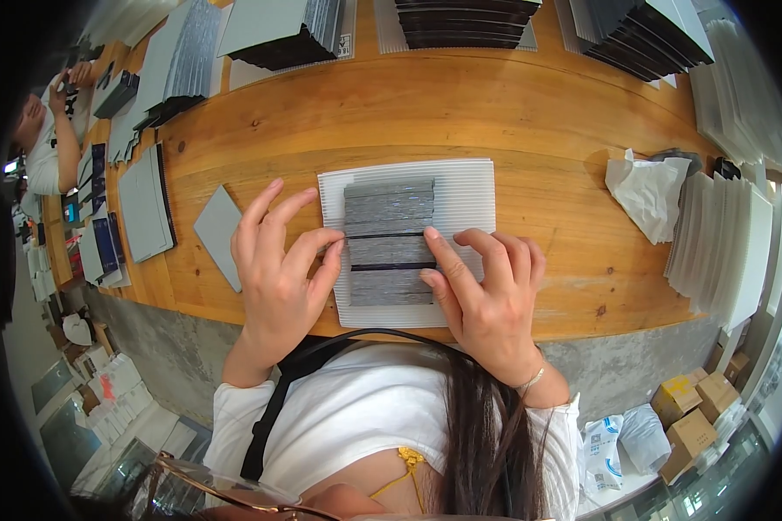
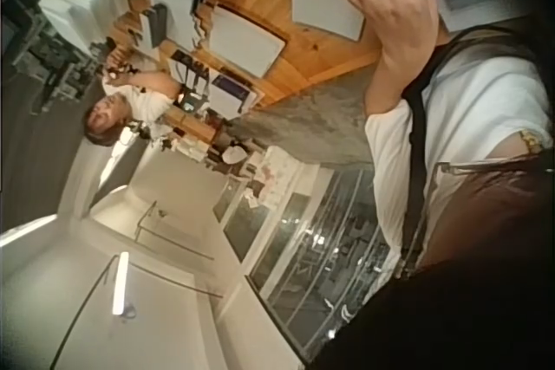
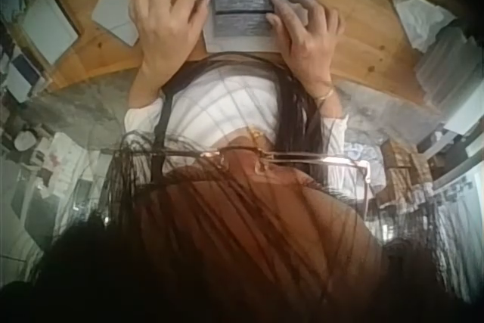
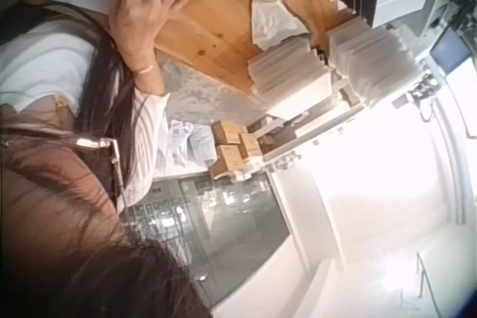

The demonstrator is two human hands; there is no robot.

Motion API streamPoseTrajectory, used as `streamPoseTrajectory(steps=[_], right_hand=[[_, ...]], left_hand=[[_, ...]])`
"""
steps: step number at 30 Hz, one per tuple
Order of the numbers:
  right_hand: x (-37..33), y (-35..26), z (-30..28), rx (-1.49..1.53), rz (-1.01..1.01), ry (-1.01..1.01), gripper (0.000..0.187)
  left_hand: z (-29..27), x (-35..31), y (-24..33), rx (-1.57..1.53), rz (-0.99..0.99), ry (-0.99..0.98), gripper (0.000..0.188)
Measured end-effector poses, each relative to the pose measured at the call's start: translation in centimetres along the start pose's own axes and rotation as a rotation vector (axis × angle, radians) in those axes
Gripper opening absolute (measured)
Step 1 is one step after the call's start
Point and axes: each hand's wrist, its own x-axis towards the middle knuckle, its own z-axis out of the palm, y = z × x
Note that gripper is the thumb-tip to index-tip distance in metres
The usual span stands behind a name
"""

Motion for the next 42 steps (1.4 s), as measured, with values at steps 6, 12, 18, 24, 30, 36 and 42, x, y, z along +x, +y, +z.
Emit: streamPoseTrajectory(steps=[6,12,18,24,30,36,42], right_hand=[[0.0,0.0,0.0,-0.003,-0.002,0.003,0.04],[0.0,0.0,0.0,-0.001,-0.002,0.006,0.04],[0.0,0.0,0.0,-0.002,0.0,0.01,0.041],[0.0,0.0,0.0,-0.003,-0.001,0.013,0.04],[0.2,-0.1,0.0,0.004,-0.005,0.026,0.039],[0.2,-0.1,0.2,-0.002,-0.008,0.039,0.04],[0.1,-0.1,0.3,0.0,0.007,0.041,0.041]], left_hand=[[-0.2,-0.1,-0.2,0.009,-0.006,-0.014,0.016],[0.0,-0.1,-0.1,-0.01,-0.004,-0.014,0.016],[0.0,-0.1,0.0,-0.018,-0.005,-0.014,0.014],[-1.1,-0.4,-0.6,-0.011,-0.016,-0.013,0.013],[-2.7,-1.4,-2.1,0.044,-0.182,0.086,0.013],[-1.3,-1.3,-2.2,0.127,-0.22,0.089,0.015],[-1.4,-0.9,-0.7,-0.024,-0.047,-0.022,0.036]])
